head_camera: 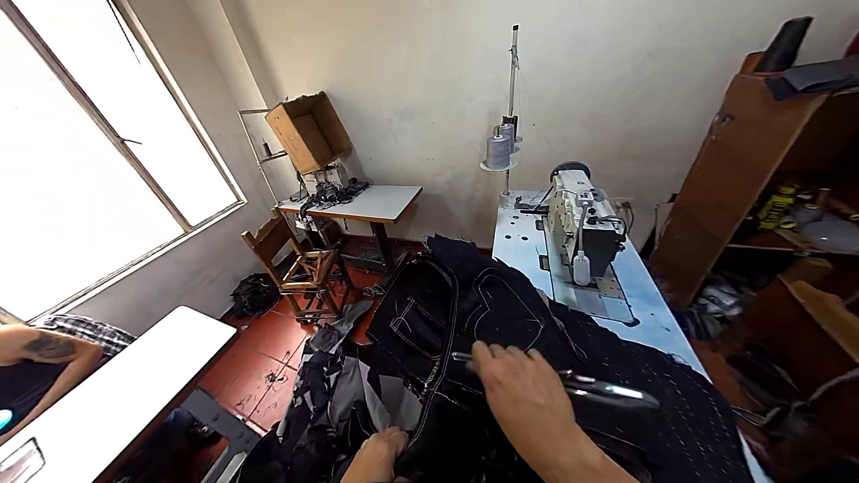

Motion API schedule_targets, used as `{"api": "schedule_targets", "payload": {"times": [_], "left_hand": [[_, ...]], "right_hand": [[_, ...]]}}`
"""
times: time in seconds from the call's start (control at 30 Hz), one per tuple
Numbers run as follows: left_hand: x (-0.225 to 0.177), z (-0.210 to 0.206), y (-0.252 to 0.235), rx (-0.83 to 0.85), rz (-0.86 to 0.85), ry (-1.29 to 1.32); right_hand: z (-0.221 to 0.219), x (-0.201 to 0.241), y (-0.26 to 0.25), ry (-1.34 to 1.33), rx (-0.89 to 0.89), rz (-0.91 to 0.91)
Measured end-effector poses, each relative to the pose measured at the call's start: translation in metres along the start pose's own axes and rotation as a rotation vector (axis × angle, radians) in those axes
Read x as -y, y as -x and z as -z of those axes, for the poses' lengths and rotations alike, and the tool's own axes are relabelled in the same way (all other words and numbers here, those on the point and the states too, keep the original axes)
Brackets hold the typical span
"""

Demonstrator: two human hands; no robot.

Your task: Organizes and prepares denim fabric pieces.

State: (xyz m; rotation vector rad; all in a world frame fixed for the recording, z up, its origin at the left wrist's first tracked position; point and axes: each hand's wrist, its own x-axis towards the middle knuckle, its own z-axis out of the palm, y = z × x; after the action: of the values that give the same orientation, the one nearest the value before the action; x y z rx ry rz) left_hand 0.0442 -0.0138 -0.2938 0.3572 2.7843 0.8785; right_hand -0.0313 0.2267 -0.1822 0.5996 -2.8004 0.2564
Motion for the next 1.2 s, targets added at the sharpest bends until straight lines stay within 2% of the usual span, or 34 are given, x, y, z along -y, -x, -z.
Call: {"api": "schedule_targets", "payload": {"times": [0.03, 0.07, 0.23, 0.3, 0.37, 0.4, 0.43, 0.5, 0.57, 0.63, 0.7, 0.73, 0.77, 0.8, 0.87, 0.9, 0.93, 1.0, 1.07, 1.13, 1.2], "left_hand": [[-0.006, 0.004, 0.004, 0.016, 0.03, -0.03], [-0.012, 0.007, 0.007, 0.017, 0.048, -0.058], [-0.036, 0.015, 0.02, 0.013, 0.062, -0.121], [-0.035, 0.016, 0.024, -0.009, 0.114, -0.043], [-0.034, 0.019, 0.034, -0.132, 0.189, 0.235], [-0.04, 0.022, 0.044, -0.228, 0.217, 0.457], [-0.053, 0.029, 0.055, -0.326, 0.235, 0.695], [-0.097, 0.057, 0.082, -0.517, 0.255, 1.041], [-0.141, 0.094, 0.109, -0.659, 0.145, 1.135], [-0.17, 0.129, 0.13, -0.742, -0.06, 1.072], [-0.191, 0.16, 0.133, -0.842, -0.294, 0.928], [-0.192, 0.173, 0.126, -0.924, -0.399, 0.873], [-0.192, 0.18, 0.117, -0.97, -0.452, 0.853], [-0.189, 0.184, 0.106, -0.955, -0.485, 0.852], [-0.162, 0.196, 0.087, -0.653, -0.522, 0.943], [-0.146, 0.203, 0.075, -0.509, -0.489, 0.973], [-0.132, 0.206, 0.06, -0.436, -0.441, 0.988], [-0.118, 0.195, 0.024, -0.46, -0.369, 0.948], [-0.123, 0.176, -0.014, -0.572, -0.401, 0.764], [-0.132, 0.167, -0.052, -0.662, -0.474, 0.576], [-0.141, 0.16, -0.089, -0.694, -0.474, 0.475]], "right_hand": [[0.008, 0.009, 0.004, 0.006, 0.186, -0.002], [0.01, 0.015, 0.005, 0.018, 0.283, 0.016], [-0.018, 0.023, 0.003, -0.024, 0.166, 0.229], [-0.021, 0.015, 0.004, -0.06, -0.039, 0.239], [-0.02, -0.007, 0.011, -0.182, -0.304, 0.237], [-0.016, -0.022, 0.02, -0.305, -0.329, 0.201], [-0.013, -0.04, 0.033, -0.435, -0.296, 0.145], [-0.017, -0.073, 0.07, -0.676, -0.091, 0.004], [-0.028, -0.081, 0.108, -0.898, 0.209, -0.112], [-0.05, -0.06, 0.135, -1.155, 0.45, -0.111], [-0.058, -0.021, 0.149, -1.574, 0.428, -0.069], [-0.046, -0.004, 0.146, -1.79, 0.307, -0.108], [-0.028, 0.005, 0.137, -1.923, 0.11, -0.166], [-0.008, 0.001, 0.125, -1.944, -0.104, -0.186], [0.037, -0.042, 0.103, -1.719, -0.428, -0.137], [0.06, -0.071, 0.097, -1.568, -0.536, -0.142], [0.083, -0.1, 0.094, -1.447, -0.6, -0.174], [0.125, -0.145, 0.09, -1.3, -0.677, -0.213], [0.151, -0.171, 0.082, -1.2, -0.716, -0.216], [0.156, -0.19, 0.071, -1.122, -0.701, -0.287], [0.136, -0.218, 0.057, -0.997, -0.604, -0.406]]}}
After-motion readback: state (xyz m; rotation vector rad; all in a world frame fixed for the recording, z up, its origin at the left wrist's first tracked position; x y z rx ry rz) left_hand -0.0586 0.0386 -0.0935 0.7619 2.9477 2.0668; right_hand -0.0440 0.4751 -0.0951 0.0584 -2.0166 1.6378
